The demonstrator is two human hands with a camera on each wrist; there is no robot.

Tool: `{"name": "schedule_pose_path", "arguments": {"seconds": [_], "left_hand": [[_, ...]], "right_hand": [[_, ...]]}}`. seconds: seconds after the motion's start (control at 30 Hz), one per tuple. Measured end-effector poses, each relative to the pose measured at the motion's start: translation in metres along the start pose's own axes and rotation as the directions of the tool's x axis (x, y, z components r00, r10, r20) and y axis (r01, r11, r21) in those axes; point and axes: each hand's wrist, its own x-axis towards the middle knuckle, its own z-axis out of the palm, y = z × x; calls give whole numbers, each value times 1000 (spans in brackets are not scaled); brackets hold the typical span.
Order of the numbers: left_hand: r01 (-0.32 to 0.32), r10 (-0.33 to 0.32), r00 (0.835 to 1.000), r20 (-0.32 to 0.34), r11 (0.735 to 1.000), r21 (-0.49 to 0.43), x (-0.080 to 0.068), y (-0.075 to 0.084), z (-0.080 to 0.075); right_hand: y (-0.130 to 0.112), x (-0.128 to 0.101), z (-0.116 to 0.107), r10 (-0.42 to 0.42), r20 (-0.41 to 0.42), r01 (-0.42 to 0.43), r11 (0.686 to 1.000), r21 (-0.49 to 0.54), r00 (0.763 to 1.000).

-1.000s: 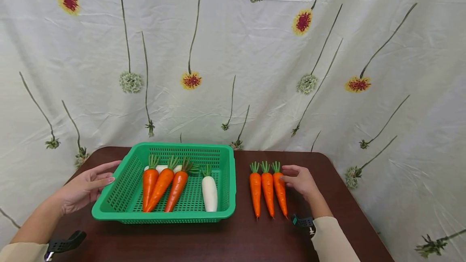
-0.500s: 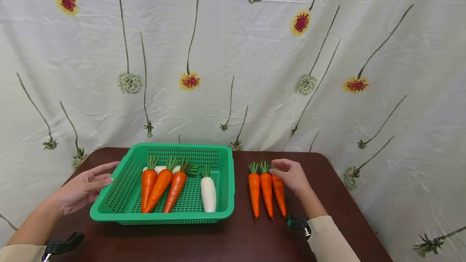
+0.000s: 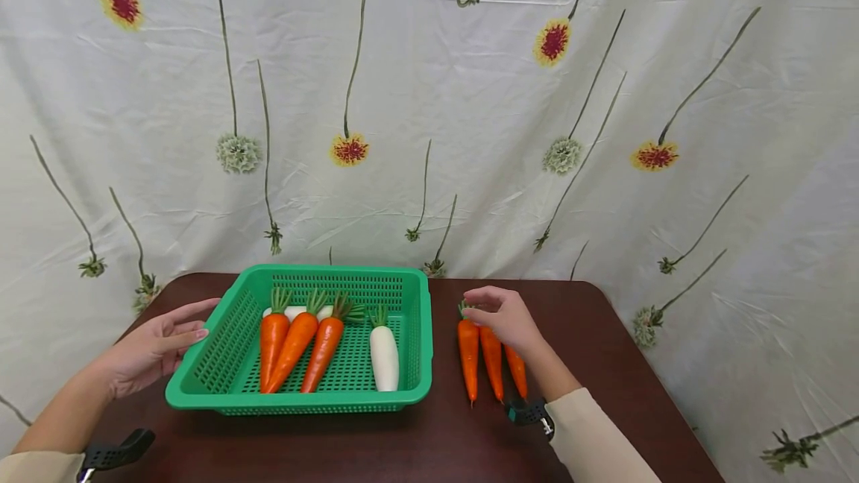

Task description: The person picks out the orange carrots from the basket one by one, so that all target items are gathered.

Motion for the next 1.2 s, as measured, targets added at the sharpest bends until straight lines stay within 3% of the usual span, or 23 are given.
{"name": "schedule_pose_path", "arguments": {"seconds": [0.2, 0.4, 0.63, 0.93, 1.2], "left_hand": [[6, -6, 1000, -3, 1000, 4, 0, 1, 1], [2, -2, 1000, 10, 1000, -4, 0, 2, 1], [5, -5, 1000, 11, 1000, -8, -1, 2, 1], [8, -8, 1000, 8, 1000, -11, 1, 2, 1], [4, -4, 1000, 7, 1000, 4, 0, 1, 1]], "right_hand": [[13, 13, 11, -22, 15, 22, 999, 42, 1000], [1, 14, 25, -44, 48, 40, 996, 76, 998], [-15, 19, 43, -40, 143, 19, 989, 146, 989], [-28, 23, 64, -40, 243, 0, 987, 161, 969], [-40, 29, 78, -14, 312, -62, 971, 232, 950]]}}
